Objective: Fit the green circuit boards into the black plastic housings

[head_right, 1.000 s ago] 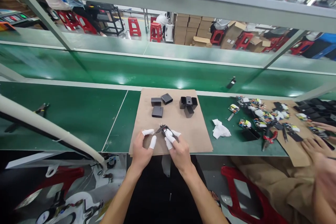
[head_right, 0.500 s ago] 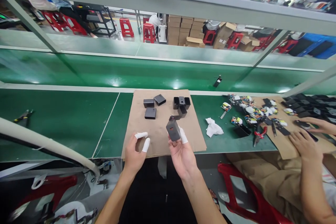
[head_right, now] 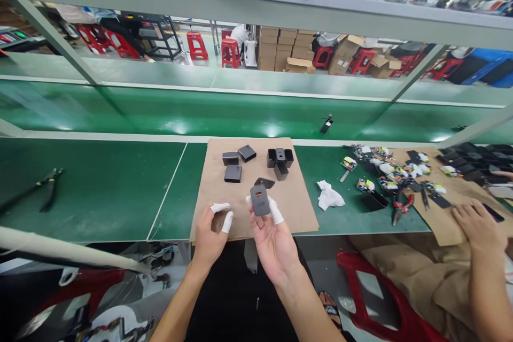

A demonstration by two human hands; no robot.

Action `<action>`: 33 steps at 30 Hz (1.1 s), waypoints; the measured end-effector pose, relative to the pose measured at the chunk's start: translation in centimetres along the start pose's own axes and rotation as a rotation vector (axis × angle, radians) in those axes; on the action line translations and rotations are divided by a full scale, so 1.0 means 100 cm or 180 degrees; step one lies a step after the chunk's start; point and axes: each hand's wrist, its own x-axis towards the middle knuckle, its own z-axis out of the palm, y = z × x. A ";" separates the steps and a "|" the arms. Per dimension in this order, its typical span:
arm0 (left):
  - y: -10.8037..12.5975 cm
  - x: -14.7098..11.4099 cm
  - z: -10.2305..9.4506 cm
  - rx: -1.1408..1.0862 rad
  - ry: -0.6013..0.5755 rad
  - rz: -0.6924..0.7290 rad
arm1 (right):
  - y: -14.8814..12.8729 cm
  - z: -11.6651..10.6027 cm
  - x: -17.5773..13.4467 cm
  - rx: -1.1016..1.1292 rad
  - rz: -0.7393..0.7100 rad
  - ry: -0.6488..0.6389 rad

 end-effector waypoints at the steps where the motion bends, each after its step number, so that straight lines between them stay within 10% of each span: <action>1: 0.000 0.001 0.000 -0.0015 0.0007 -0.0010 | 0.001 0.000 0.000 -0.0046 -0.0026 -0.0018; 8: 0.012 0.003 -0.004 -0.0250 0.0077 -0.0095 | 0.008 0.000 -0.003 -0.0392 -0.0144 -0.0057; 17: 0.104 0.000 -0.046 -0.1290 -0.0307 -0.0635 | 0.022 0.002 -0.012 -0.1151 -0.0598 -0.0299; 29: 0.044 -0.050 -0.090 -0.1204 0.0063 -0.1161 | 0.038 -0.012 -0.015 -0.2146 -0.0756 -0.1297; 33: 0.034 -0.056 -0.099 -0.1247 -0.0428 -0.1334 | 0.028 -0.006 -0.011 -0.2748 -0.0824 -0.1639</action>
